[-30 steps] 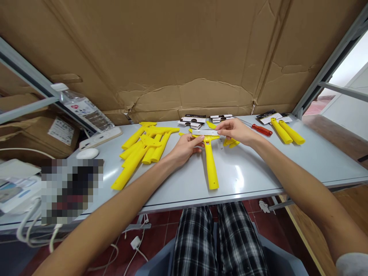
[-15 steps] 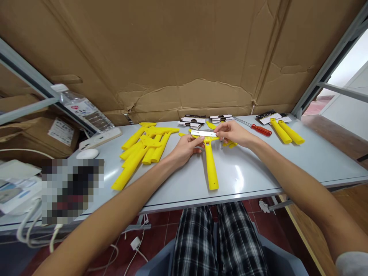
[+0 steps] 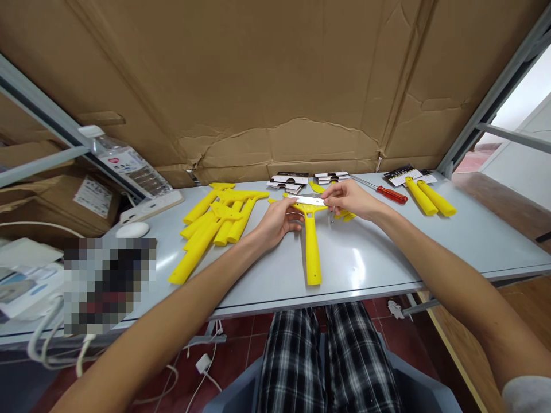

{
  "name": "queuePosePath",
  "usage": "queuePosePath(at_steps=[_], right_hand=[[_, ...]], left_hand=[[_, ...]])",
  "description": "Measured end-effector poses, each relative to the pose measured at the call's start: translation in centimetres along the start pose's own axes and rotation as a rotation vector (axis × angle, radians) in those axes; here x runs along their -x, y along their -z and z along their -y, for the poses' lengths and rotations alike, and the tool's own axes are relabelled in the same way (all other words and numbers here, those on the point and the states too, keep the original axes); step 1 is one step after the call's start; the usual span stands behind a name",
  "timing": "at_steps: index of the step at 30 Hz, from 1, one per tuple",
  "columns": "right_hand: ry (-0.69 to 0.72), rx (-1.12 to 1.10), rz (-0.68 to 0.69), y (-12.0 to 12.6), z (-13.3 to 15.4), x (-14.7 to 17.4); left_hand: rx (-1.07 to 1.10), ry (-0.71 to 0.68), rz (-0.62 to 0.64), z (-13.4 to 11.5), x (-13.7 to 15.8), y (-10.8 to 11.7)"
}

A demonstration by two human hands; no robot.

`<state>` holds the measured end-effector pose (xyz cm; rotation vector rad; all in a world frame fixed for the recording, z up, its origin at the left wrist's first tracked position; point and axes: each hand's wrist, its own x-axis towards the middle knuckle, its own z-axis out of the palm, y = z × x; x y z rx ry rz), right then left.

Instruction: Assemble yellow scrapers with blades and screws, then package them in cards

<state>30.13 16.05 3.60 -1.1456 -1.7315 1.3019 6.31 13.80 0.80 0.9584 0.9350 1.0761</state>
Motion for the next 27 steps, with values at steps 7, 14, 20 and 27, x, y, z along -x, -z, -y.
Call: queuePosePath(at_steps=[7, 14, 20, 27], right_hand=[[-0.018, 0.003, -0.029, 0.0, 0.15, -0.02], [-0.042, 0.002, -0.014, -0.23, 0.44, 0.19], [-0.127, -0.073, 0.013, -0.7, 0.43, 0.21], [-0.104, -0.128, 0.019, -0.58, 0.01, 0.03]], left_hand=[[-0.087, 0.024, -0.052, -0.35, 0.18, -0.07], [-0.101, 0.002, -0.061, -0.26, 0.22, -0.19], [-0.106, -0.011, -0.06, -0.29, 0.29, -0.22], [-0.102, -0.035, -0.072, -0.21, 0.34, -0.25]])
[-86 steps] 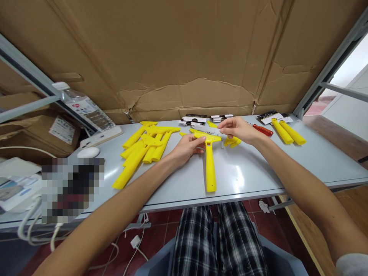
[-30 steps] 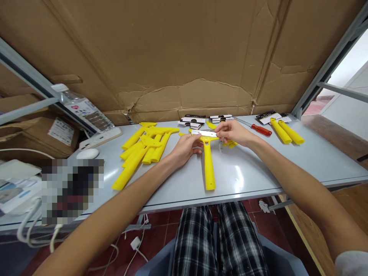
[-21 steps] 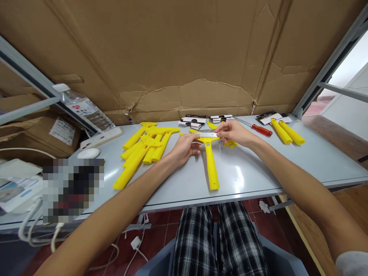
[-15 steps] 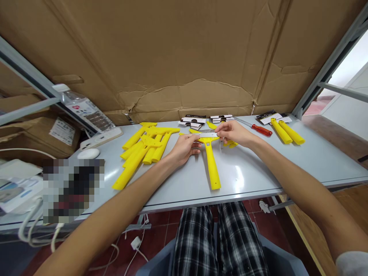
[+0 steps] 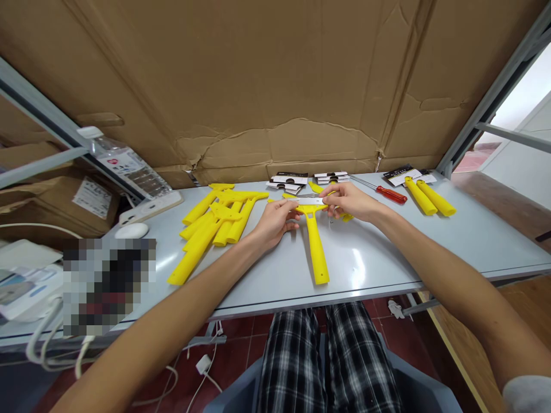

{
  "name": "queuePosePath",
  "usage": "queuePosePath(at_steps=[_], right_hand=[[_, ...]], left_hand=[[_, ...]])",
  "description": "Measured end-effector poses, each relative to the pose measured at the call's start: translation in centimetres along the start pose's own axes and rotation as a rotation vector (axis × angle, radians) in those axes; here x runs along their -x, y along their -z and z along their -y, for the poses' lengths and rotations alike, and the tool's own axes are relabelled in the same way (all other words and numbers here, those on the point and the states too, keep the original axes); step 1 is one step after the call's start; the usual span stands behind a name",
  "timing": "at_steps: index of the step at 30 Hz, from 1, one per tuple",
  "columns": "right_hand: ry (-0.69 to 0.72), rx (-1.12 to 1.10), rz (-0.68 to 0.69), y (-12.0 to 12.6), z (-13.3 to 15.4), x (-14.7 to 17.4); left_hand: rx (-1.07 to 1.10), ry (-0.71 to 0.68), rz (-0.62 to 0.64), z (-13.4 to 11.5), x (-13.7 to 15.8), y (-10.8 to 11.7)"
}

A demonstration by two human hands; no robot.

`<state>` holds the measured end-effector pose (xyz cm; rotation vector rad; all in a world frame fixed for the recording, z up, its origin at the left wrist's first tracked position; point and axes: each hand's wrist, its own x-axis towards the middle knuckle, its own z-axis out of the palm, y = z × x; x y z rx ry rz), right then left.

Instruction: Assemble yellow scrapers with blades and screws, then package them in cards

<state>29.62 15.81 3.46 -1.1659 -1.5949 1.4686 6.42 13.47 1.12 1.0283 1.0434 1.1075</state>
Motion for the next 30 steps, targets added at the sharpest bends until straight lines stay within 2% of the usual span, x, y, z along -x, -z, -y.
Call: queuePosePath(at_steps=[16, 21, 30], right_hand=[[0.015, -0.022, -0.06, -0.8, -0.1, -0.1], [0.03, -0.026, -0.05, -1.3, -0.4, -0.1], [-0.099, -0.032, 0.034, -1.6, -0.8, -0.1]], left_hand=[[0.017, 0.013, 0.037, 0.0, 0.0, 0.0], [-0.026, -0.019, -0.011, 0.3, 0.0, -0.1], [-0.096, -0.147, -0.032, 0.3, 0.5, -0.6]])
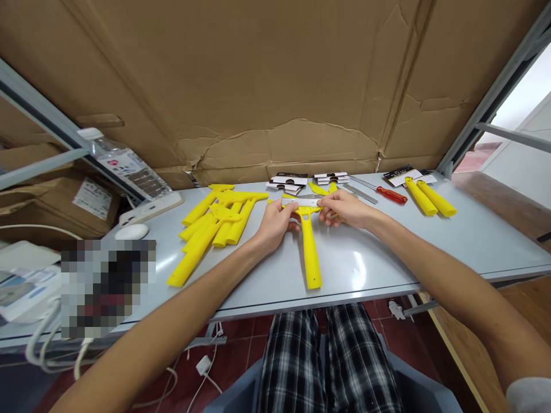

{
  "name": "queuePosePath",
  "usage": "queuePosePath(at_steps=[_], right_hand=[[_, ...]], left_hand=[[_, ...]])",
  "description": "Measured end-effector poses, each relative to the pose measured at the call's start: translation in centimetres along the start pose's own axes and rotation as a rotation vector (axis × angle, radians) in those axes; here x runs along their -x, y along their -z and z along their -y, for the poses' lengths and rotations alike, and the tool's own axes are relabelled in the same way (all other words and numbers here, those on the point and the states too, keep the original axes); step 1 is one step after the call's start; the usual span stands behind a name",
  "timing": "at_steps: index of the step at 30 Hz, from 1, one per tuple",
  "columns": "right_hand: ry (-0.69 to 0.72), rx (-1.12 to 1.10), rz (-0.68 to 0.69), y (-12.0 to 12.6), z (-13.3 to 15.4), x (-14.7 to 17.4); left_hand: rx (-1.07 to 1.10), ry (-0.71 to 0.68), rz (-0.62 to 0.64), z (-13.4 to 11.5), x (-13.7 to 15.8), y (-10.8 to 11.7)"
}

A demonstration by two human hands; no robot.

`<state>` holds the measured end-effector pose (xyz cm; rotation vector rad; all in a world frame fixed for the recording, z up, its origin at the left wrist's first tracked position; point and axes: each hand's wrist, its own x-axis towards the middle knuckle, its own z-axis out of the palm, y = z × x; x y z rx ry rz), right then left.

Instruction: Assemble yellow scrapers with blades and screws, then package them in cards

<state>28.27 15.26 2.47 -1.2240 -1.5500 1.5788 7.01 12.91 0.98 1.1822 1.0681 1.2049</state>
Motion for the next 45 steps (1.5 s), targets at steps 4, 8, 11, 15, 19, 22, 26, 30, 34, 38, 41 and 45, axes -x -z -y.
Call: queuePosePath(at_steps=[4, 8, 11, 15, 19, 22, 26, 30, 34, 38, 41, 45], right_hand=[[0.024, -0.012, 0.002, -0.1, 0.4, 0.4], [0.021, -0.024, -0.022, -0.4, 0.9, 0.8], [0.019, -0.032, -0.04, -0.6, 1.1, 1.0], [0.04, -0.028, -0.047, -0.5, 1.2, 1.2], [0.037, -0.02, -0.047, -0.5, 1.4, 1.4], [0.018, -0.022, -0.062, -0.5, 1.5, 1.3], [0.015, -0.028, -0.093, -0.3, 1.3, 1.0], [0.01, -0.031, -0.095, -0.1, 1.2, 0.8], [0.016, -0.035, -0.088, -0.2, 1.2, 0.8], [0.012, -0.05, -0.098, -0.5, 1.4, 1.0], [-0.004, -0.076, -0.107, -0.7, 1.5, 1.0], [0.002, -0.09, -0.112, -0.8, 1.4, 1.0]], left_hand=[[0.029, -0.002, -0.013, 0.0, 0.3, -0.2], [0.021, -0.02, -0.034, -0.2, 0.4, -0.3], [0.026, -0.025, -0.05, -0.3, 0.2, -0.3], [0.137, 0.005, -0.038, -0.2, -0.2, 0.0], [0.173, 0.022, -0.034, -0.4, -0.4, 0.3], [0.129, 0.029, -0.022, -0.5, -0.4, 0.5], [0.095, 0.036, -0.007, -0.5, -0.5, 0.7], [0.066, 0.022, 0.01, -0.4, -0.6, 0.8], [0.042, 0.004, 0.008, -0.5, -0.6, 0.8], [0.032, -0.008, -0.01, -0.4, -0.5, 0.7], [0.04, -0.002, -0.027, -0.5, -0.3, 0.6], [0.094, 0.071, -0.033, -0.8, -0.3, 0.4]])
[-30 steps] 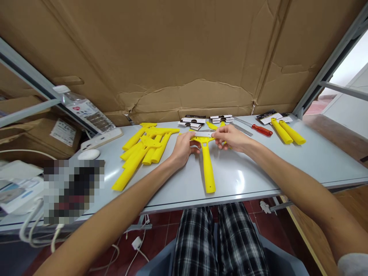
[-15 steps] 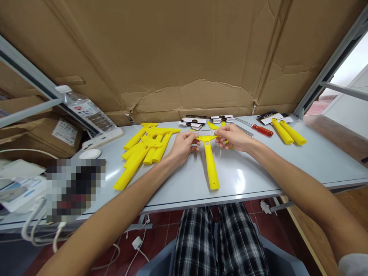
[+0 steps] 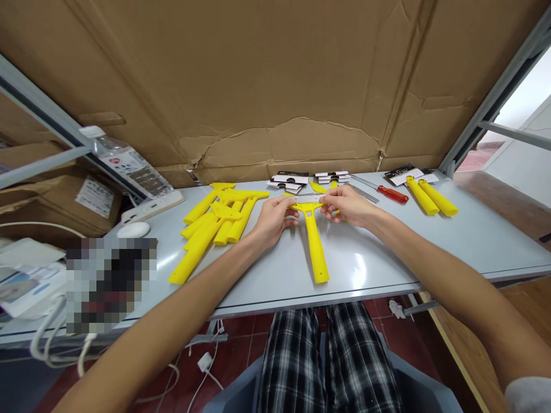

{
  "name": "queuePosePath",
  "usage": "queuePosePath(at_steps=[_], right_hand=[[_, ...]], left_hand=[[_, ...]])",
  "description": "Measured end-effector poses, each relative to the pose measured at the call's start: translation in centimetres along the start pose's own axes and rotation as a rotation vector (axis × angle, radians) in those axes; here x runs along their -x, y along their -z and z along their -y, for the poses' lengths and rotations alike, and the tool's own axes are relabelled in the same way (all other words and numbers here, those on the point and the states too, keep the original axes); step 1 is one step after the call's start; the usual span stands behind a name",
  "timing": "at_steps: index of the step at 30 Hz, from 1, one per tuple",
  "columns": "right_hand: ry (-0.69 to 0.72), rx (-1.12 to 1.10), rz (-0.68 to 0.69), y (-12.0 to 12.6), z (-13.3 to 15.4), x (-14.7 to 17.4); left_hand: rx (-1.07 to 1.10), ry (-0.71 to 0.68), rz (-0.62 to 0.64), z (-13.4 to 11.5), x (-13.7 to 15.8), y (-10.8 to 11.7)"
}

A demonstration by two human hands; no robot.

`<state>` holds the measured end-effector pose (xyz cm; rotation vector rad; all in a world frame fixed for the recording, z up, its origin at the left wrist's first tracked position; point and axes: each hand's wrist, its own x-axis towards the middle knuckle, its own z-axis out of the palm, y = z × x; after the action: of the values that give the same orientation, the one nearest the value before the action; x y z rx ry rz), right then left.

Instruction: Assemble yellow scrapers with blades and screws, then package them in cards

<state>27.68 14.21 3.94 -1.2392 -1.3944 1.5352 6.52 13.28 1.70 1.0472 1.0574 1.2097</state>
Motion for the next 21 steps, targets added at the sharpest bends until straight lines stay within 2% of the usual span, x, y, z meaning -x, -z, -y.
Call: queuePosePath(at_steps=[5, 15, 21], right_hand=[[0.018, 0.018, 0.017, 0.17, -0.01, 0.11], [0.006, 0.034, 0.011, -0.12, 0.34, 0.45], [-0.025, 0.014, -0.01, -0.26, -0.22, 0.0]], left_hand=[[0.035, 0.056, -0.012, -0.15, -0.28, 0.31], [0.027, -0.025, -0.091, 0.08, -0.6, 0.54], [0.023, -0.032, -0.092, 0.34, -0.88, 0.52]])
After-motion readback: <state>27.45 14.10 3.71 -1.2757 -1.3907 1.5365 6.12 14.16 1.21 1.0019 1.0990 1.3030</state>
